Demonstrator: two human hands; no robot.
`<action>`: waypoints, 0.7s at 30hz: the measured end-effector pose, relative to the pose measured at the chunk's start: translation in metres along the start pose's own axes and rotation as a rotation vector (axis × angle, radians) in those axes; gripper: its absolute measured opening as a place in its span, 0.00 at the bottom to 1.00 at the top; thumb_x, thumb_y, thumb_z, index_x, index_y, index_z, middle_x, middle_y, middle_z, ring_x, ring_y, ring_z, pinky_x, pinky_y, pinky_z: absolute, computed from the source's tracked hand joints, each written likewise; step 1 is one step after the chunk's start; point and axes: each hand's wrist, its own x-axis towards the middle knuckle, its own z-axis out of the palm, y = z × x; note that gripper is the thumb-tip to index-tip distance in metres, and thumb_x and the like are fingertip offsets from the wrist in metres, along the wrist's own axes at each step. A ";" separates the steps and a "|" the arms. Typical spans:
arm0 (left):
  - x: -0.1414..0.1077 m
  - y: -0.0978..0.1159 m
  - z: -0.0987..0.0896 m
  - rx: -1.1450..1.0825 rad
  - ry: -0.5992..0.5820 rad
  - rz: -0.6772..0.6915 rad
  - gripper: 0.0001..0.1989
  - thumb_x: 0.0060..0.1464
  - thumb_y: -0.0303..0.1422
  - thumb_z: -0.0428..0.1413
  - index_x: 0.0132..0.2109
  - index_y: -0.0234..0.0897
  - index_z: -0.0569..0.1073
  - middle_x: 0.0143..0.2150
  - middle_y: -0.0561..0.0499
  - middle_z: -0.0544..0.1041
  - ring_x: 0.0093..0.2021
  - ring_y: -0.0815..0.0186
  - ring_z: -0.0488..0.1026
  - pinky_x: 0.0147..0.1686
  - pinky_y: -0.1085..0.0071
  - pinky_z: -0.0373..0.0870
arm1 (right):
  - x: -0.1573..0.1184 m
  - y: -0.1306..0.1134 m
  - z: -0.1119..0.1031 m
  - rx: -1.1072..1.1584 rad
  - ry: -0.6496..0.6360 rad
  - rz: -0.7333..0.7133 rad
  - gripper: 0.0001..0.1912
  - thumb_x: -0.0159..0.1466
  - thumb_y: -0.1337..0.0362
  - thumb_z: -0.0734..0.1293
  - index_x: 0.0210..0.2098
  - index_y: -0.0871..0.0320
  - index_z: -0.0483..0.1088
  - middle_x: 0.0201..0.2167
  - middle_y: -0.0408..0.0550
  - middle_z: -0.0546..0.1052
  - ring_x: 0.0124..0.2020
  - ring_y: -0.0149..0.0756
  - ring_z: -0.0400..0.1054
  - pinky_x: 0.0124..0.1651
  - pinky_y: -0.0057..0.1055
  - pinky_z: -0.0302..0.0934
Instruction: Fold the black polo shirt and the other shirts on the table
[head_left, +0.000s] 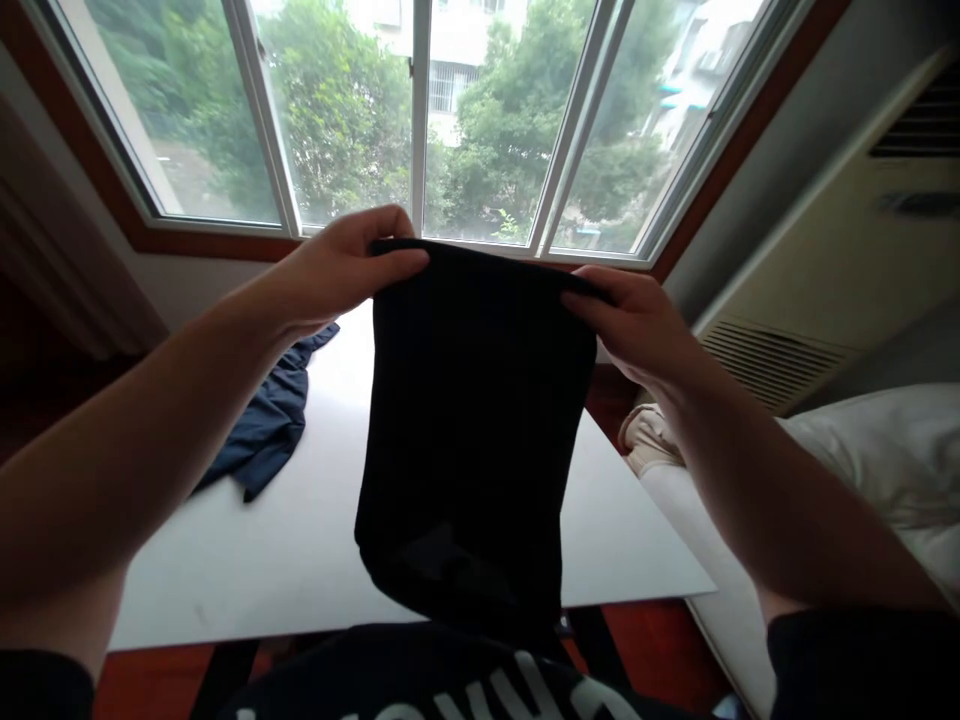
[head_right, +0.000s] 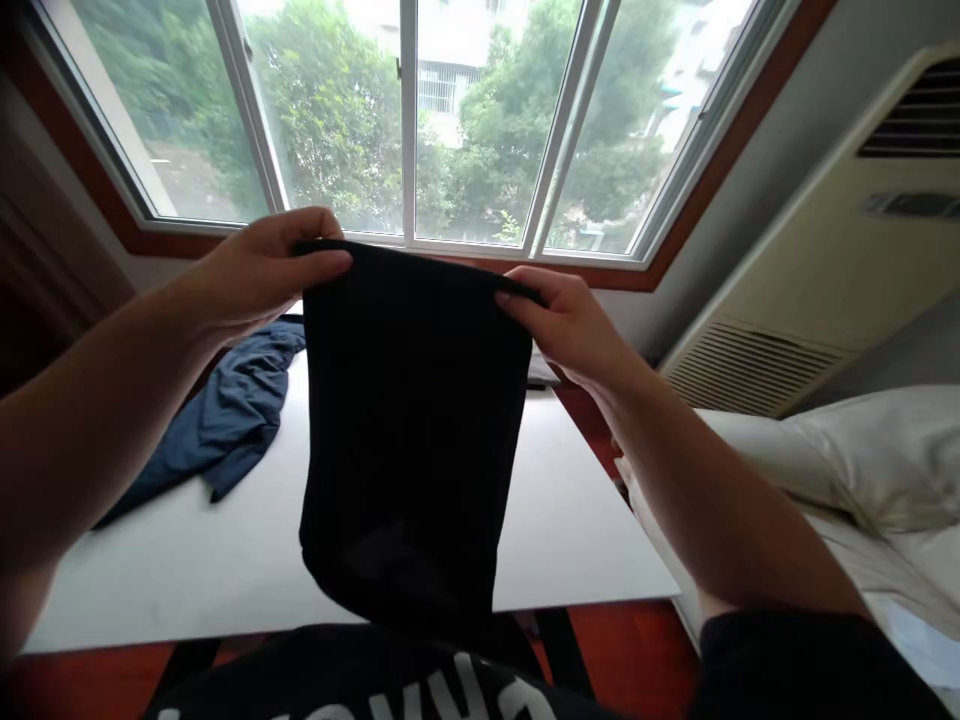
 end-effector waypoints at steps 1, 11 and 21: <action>0.005 -0.005 0.002 -0.062 -0.015 -0.039 0.20 0.58 0.43 0.67 0.34 0.38 0.65 0.25 0.59 0.60 0.26 0.74 0.57 0.26 0.77 0.56 | 0.006 0.002 -0.002 0.008 0.002 0.002 0.13 0.65 0.53 0.72 0.37 0.57 0.75 0.30 0.44 0.73 0.34 0.37 0.70 0.33 0.31 0.64; -0.004 0.001 0.010 -0.031 -0.157 -0.031 0.21 0.57 0.48 0.65 0.36 0.39 0.65 0.30 0.55 0.65 0.30 0.70 0.66 0.29 0.74 0.64 | -0.009 -0.006 -0.023 -0.040 -0.035 -0.036 0.13 0.64 0.52 0.74 0.38 0.55 0.77 0.29 0.45 0.73 0.34 0.39 0.70 0.32 0.31 0.66; -0.013 0.026 0.015 0.031 -0.533 0.031 0.20 0.60 0.48 0.61 0.32 0.41 0.63 0.26 0.54 0.64 0.27 0.68 0.63 0.26 0.71 0.65 | -0.051 -0.016 -0.050 -0.026 -0.547 -0.067 0.13 0.68 0.54 0.72 0.37 0.59 0.78 0.23 0.40 0.72 0.22 0.27 0.64 0.25 0.24 0.58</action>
